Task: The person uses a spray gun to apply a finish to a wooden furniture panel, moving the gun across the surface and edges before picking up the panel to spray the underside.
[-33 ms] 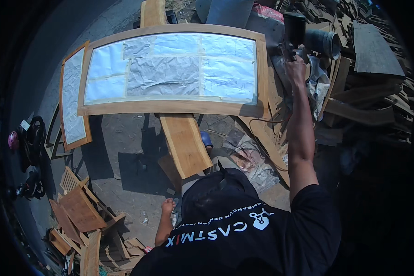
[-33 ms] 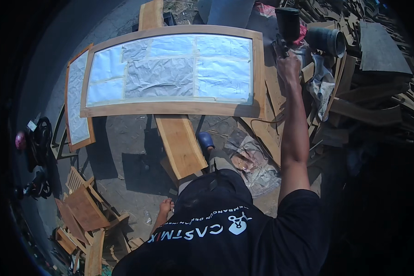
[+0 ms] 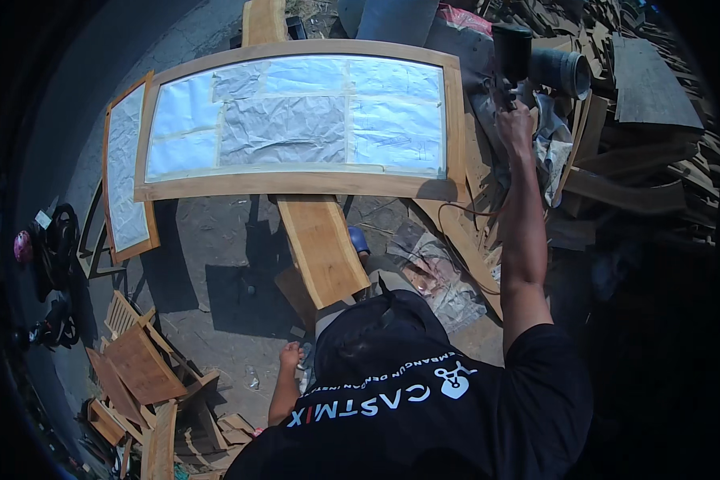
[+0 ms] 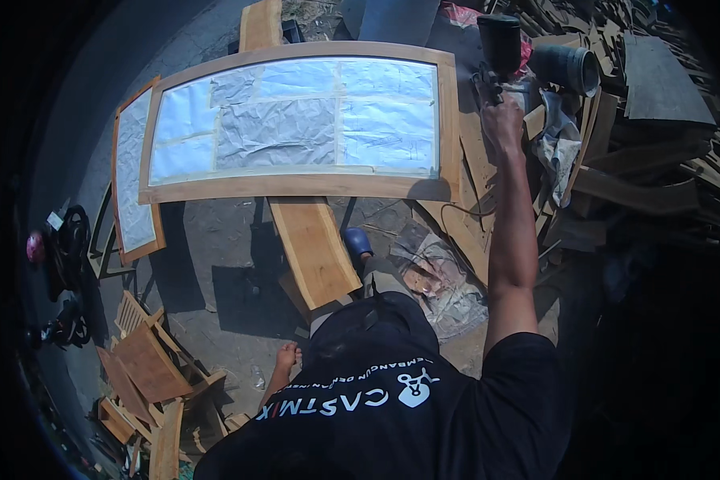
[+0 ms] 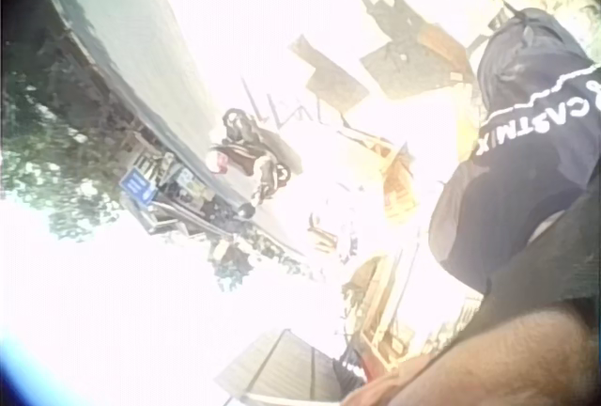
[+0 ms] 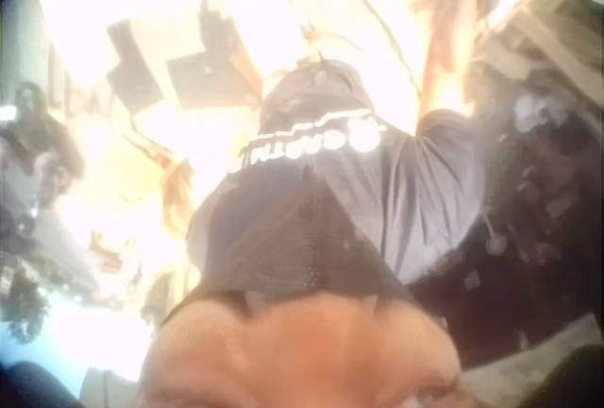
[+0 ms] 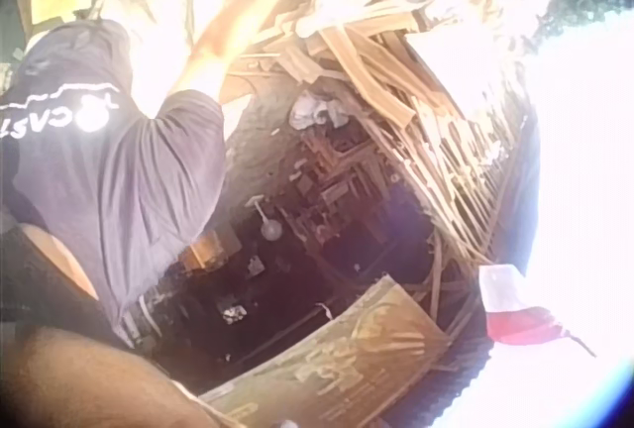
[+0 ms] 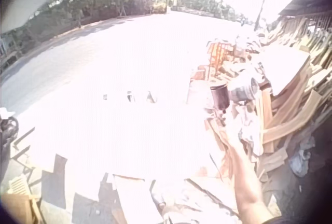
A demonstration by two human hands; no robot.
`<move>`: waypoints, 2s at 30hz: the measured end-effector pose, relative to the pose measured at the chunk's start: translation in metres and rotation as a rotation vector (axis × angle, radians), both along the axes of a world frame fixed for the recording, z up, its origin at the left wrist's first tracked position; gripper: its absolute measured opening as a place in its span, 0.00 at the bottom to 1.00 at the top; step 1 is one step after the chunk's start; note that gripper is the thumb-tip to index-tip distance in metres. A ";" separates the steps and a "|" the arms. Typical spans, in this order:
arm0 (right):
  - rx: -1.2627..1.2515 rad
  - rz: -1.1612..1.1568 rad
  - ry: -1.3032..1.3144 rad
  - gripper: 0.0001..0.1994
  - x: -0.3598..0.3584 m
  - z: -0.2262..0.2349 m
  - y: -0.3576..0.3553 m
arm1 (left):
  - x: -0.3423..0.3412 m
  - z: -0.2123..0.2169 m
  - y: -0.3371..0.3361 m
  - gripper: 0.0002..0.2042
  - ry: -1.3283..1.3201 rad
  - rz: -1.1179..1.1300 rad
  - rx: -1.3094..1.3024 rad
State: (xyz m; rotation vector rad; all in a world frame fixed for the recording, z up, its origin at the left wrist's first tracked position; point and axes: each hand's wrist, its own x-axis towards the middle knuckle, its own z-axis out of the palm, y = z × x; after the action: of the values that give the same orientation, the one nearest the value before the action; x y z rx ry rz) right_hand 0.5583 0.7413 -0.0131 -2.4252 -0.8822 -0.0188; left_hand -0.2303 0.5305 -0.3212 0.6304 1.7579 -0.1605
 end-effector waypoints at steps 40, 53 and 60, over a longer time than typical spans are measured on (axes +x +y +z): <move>0.114 -0.042 0.114 0.19 -0.344 -0.022 -0.250 | -0.109 0.011 0.079 0.12 -0.056 -0.271 0.272; 0.149 0.424 0.267 0.15 -0.413 -0.030 -0.164 | -0.129 0.007 -0.002 0.12 -0.079 -0.064 0.310; 0.142 0.593 0.265 0.15 -0.474 -0.045 -0.107 | -0.173 -0.007 -0.114 0.10 -0.025 0.257 0.297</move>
State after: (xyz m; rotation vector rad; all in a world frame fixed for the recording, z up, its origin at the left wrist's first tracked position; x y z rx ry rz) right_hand 0.0840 0.6341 -0.0578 -1.8987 -1.3774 0.4330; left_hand -0.4029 0.4161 -0.3279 0.6074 1.8363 0.2902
